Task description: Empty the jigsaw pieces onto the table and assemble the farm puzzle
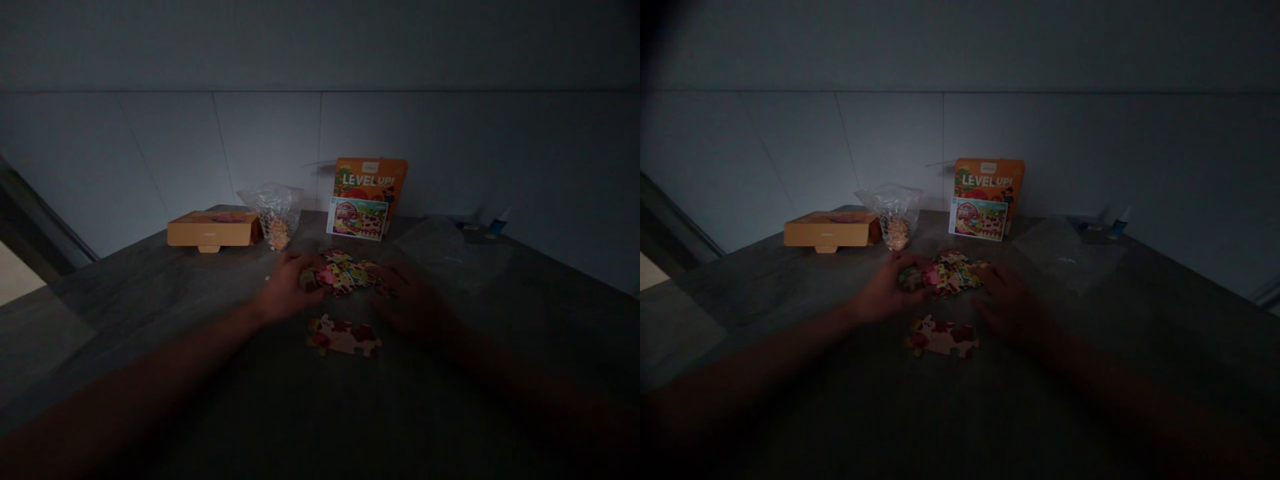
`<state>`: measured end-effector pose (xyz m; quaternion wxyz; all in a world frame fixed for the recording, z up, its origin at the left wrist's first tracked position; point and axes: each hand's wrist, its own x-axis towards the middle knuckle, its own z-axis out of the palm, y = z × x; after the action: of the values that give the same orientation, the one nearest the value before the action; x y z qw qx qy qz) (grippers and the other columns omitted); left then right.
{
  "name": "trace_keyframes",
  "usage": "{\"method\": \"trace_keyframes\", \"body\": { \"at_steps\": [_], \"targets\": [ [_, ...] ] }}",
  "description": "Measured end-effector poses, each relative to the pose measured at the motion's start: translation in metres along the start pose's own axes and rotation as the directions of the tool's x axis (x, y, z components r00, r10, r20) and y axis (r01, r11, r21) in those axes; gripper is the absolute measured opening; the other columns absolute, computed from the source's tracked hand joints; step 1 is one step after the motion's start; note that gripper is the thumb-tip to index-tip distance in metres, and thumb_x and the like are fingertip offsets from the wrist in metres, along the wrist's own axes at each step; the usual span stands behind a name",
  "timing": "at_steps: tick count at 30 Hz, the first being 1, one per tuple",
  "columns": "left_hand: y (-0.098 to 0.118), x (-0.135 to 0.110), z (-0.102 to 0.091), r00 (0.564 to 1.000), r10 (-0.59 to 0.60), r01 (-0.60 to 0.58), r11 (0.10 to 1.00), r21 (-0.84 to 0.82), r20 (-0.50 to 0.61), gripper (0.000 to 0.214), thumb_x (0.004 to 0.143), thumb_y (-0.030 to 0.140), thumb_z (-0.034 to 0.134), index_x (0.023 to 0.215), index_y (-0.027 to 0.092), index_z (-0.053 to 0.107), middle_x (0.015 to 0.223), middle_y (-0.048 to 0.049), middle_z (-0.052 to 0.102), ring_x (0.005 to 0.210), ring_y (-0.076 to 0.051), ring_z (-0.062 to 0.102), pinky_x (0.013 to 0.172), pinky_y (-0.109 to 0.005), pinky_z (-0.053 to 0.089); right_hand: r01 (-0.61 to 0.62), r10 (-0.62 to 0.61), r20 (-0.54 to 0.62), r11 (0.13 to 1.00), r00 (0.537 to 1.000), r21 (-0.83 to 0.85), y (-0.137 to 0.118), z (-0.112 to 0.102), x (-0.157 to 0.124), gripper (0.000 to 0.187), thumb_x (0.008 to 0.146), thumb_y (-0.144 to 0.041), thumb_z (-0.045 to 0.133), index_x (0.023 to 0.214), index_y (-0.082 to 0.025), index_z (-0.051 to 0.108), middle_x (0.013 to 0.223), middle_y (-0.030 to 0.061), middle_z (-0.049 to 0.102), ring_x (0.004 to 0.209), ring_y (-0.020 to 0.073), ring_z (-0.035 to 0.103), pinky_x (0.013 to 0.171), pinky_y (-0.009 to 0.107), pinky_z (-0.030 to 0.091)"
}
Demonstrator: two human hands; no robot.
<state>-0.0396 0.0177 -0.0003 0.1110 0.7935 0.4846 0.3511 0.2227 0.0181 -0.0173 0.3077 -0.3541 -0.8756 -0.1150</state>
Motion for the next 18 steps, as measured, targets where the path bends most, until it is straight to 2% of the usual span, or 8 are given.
{"method": "trace_keyframes", "body": {
  "at_steps": [2, 4, 7, 9, 14, 18],
  "targets": [
    [0.01, -0.006, 0.001, 0.986, 0.128, -0.117, 0.988, -0.102, 0.104, 0.045, 0.072, 0.028, 0.072, 0.114, 0.021, 0.061, 0.117, -0.0066, 0.061, 0.117, -0.024, 0.051, 0.102, -0.037, 0.043, 0.156, -0.155, -0.028, 0.987, 0.988, 0.048, -0.005, -0.001, 0.0, 0.04, 0.093, -0.028, 0.05, 0.132, -0.017, 0.046, 0.117, 0.0141, 0.055, 0.107, 0.0254, 0.055, 0.086, 0.041, 0.052],
    [0.017, -0.01, 0.0, 0.944, 0.247, -0.21, 0.961, -0.179, 0.22, 0.048, 0.07, 0.025, 0.074, 0.116, 0.021, 0.059, 0.123, -0.0055, 0.06, 0.121, -0.024, 0.048, 0.108, -0.038, 0.038, 0.29, -0.287, -0.044, 0.952, 0.957, 0.098, -0.01, -0.003, 0.001, 0.031, 0.094, -0.024, 0.049, 0.125, -0.019, 0.051, 0.111, 0.012, 0.057, 0.103, 0.0229, 0.056, 0.083, 0.038, 0.052],
    [0.023, -0.013, -0.002, 0.886, 0.327, -0.264, 0.939, -0.222, 0.329, 0.049, 0.07, 0.02, 0.073, 0.117, 0.022, 0.058, 0.131, -0.0044, 0.056, 0.125, -0.023, 0.046, 0.111, -0.039, 0.034, 0.387, -0.383, -0.059, 0.907, 0.922, 0.163, -0.017, -0.007, 0.003, 0.016, 0.095, -0.019, 0.049, 0.106, -0.019, 0.059, 0.098, 0.0082, 0.061, 0.089, 0.0181, 0.06, 0.074, 0.031, 0.052],
    [0.023, -0.013, -0.002, 0.883, 0.325, -0.27, 0.942, -0.2, 0.337, 0.048, 0.071, 0.019, 0.072, 0.117, 0.022, 0.058, 0.133, -0.0044, 0.055, 0.126, -0.024, 0.045, 0.11, -0.039, 0.035, 0.409, -0.4, -0.085, 0.895, 0.913, 0.178, -0.019, -0.009, 0.004, 0.012, 0.095, -0.018, 0.049, 0.098, -0.018, 0.061, 0.092, 0.0073, 0.062, 0.084, 0.0168, 0.06, 0.071, 0.03, 0.052],
    [0.019, -0.009, 0.0, 0.927, 0.245, -0.233, 0.969, -0.075, 0.285, 0.035, 0.082, 0.029, 0.066, 0.117, 0.021, 0.062, 0.118, -0.0046, 0.065, 0.118, -0.024, 0.05, 0.104, -0.039, 0.04, 0.422, -0.406, -0.121, 0.889, 0.906, 0.177, -0.019, -0.011, 0.005, 0.012, 0.096, -0.017, 0.049, 0.1, -0.017, 0.06, 0.091, 0.0071, 0.064, 0.084, 0.0157, 0.061, 0.071, 0.028, 0.052],
    [0.019, -0.008, 0.001, 0.912, 0.286, -0.279, 0.958, -0.065, 0.293, 0.019, 0.086, 0.026, 0.062, 0.104, 0.023, 0.068, 0.107, 0.0, 0.07, 0.108, -0.021, 0.056, 0.101, -0.037, 0.039, 0.425, -0.408, -0.125, 0.889, 0.904, 0.171, -0.019, -0.011, 0.006, 0.014, 0.095, -0.016, 0.05, 0.103, -0.019, 0.061, 0.091, 0.0058, 0.064, 0.083, 0.0146, 0.061, 0.071, 0.027, 0.051]
  ]
}}
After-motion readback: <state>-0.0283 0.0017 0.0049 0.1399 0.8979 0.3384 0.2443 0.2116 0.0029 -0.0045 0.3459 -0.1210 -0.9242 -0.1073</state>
